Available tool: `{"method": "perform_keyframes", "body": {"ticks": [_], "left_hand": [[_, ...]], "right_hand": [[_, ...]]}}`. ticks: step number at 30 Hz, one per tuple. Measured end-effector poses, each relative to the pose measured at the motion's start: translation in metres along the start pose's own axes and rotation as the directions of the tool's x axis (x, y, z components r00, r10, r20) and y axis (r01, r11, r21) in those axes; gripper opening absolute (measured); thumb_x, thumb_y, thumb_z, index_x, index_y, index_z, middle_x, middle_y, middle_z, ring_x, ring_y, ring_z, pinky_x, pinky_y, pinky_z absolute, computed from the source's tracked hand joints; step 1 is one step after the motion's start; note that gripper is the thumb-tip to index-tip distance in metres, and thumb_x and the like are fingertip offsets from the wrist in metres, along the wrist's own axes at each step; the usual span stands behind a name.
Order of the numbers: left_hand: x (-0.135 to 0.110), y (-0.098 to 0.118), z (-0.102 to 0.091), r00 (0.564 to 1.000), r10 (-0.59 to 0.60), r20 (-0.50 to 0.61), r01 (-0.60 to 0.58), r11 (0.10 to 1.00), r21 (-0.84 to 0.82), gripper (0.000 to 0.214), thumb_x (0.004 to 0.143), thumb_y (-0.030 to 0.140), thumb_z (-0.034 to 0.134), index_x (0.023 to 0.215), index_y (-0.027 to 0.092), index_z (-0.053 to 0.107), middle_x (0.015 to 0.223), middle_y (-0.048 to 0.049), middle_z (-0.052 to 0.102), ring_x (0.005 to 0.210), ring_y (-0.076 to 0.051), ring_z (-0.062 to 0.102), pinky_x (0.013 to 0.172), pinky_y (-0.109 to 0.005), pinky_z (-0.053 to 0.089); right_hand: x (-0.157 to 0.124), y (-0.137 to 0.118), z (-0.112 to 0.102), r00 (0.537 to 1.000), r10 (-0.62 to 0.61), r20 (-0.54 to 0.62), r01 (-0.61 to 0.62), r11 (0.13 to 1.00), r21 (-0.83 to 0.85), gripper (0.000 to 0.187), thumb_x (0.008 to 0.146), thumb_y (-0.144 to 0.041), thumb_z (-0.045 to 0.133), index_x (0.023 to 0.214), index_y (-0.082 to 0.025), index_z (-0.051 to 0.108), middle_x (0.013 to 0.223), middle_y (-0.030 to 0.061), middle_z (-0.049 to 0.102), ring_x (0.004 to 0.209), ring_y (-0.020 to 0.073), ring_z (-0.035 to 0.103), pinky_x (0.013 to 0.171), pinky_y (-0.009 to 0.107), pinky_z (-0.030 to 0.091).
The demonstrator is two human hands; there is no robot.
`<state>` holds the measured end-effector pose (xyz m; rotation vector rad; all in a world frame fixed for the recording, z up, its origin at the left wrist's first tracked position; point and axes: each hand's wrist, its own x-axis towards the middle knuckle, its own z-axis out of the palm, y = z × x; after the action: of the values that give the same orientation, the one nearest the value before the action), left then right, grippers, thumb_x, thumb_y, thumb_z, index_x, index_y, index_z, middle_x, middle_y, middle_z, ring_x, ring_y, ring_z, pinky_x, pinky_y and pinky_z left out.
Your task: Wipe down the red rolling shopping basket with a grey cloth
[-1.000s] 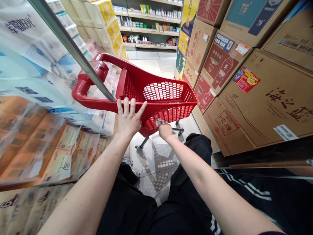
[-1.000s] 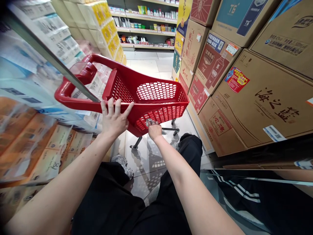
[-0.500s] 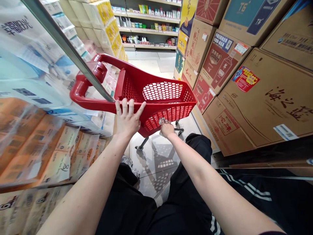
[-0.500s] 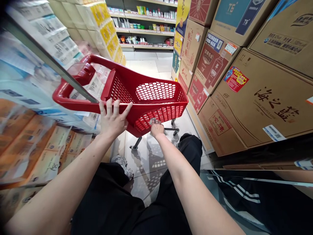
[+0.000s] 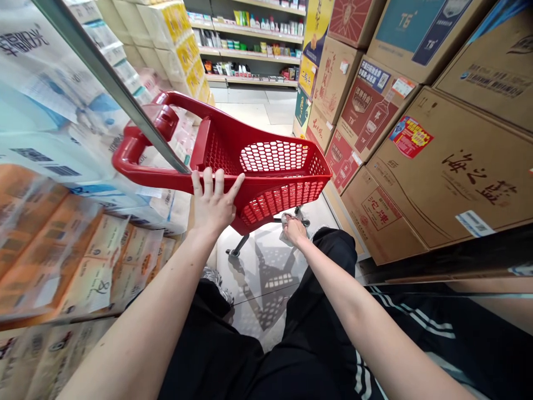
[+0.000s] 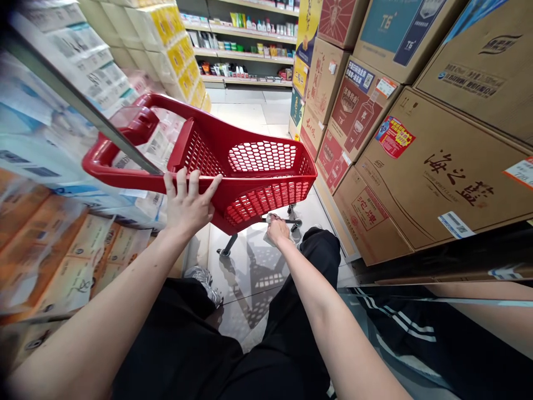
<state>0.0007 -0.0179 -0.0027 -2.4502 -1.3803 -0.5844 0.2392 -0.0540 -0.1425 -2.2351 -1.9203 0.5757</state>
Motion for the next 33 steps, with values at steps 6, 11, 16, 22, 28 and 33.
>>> {"method": "perform_keyframes", "body": {"ticks": [6, 11, 16, 22, 28, 33], "left_hand": [[0.000, 0.001, -0.003, 0.999, -0.022, 0.031, 0.022, 1.000, -0.017, 0.105, 0.064, 0.019, 0.064, 0.158, 0.031, 0.020, 0.163, -0.0118, 0.018, 0.149, -0.047, 0.006, 0.113, -0.075, 0.000], [-0.001, 0.005, -0.005, 1.000, -0.021, 0.020, 0.021, 1.000, -0.012, 0.094, 0.073, 0.020, 0.059, 0.158, 0.030, 0.021, 0.165, -0.0074, 0.015, 0.150, -0.042, 0.006, 0.116, -0.070, -0.001], [0.001, 0.006, -0.004, 1.000, -0.024, 0.017, 0.024, 1.000, -0.014, 0.088, 0.076, 0.020, 0.057, 0.157, 0.030, 0.024, 0.165, -0.0083, 0.016, 0.152, -0.041, 0.004, 0.118, -0.068, -0.001], [0.000, 0.013, -0.006, 0.999, -0.036, 0.026, 0.037, 0.998, -0.054, 0.091, 0.073, 0.020, 0.058, 0.157, 0.031, 0.025, 0.166, -0.0087, 0.016, 0.152, -0.042, 0.002, 0.118, -0.069, -0.001], [0.001, 0.013, -0.005, 0.999, -0.033, 0.016, 0.034, 0.997, -0.068, 0.096, 0.071, 0.019, 0.061, 0.157, 0.031, 0.023, 0.165, -0.0087, 0.017, 0.152, -0.042, 0.003, 0.116, -0.072, 0.000], [0.000, 0.008, -0.005, 1.000, -0.010, -0.012, 0.010, 1.000, -0.015, 0.093, 0.073, 0.016, 0.059, 0.157, 0.031, 0.022, 0.164, -0.0112, 0.018, 0.152, -0.042, 0.004, 0.117, -0.071, 0.003]], "right_hand": [[0.007, -0.031, -0.018, 0.960, -0.234, -0.155, 0.234, 0.972, -0.020, 0.051, 0.097, -0.027, 0.038, 0.147, -0.019, 0.044, 0.139, 0.0095, 0.058, 0.123, 0.0250, 0.053, 0.101, 0.033, 0.045], [0.031, -0.058, -0.024, 0.982, -0.166, -0.095, 0.163, 0.986, -0.034, 0.050, 0.094, -0.022, 0.045, 0.143, -0.014, 0.048, 0.142, 0.0139, 0.055, 0.127, 0.0273, 0.052, 0.102, 0.034, 0.043], [0.039, -0.065, -0.022, 0.993, -0.091, -0.078, 0.090, 0.996, -0.022, 0.052, 0.090, -0.022, 0.053, 0.140, -0.011, 0.049, 0.138, 0.0168, 0.058, 0.128, 0.0254, 0.054, 0.101, 0.032, 0.044], [0.016, -0.048, -0.017, 0.990, -0.020, -0.138, 0.025, 0.999, 0.037, 0.047, 0.095, -0.023, 0.042, 0.141, -0.018, 0.049, 0.129, 0.0128, 0.065, 0.120, 0.0262, 0.058, 0.092, 0.033, 0.048], [-0.008, -0.008, -0.006, 0.997, 0.050, -0.062, -0.050, 0.999, -0.002, 0.042, 0.095, -0.019, 0.039, 0.133, -0.016, 0.055, 0.122, 0.0128, 0.066, 0.117, 0.0253, 0.058, 0.089, 0.032, 0.048], [-0.006, -0.012, -0.016, 0.985, -0.089, -0.149, 0.084, 0.996, -0.039, 0.047, 0.097, -0.024, 0.036, 0.142, -0.015, 0.048, 0.130, 0.0121, 0.062, 0.118, 0.0257, 0.055, 0.095, 0.034, 0.047]]}}
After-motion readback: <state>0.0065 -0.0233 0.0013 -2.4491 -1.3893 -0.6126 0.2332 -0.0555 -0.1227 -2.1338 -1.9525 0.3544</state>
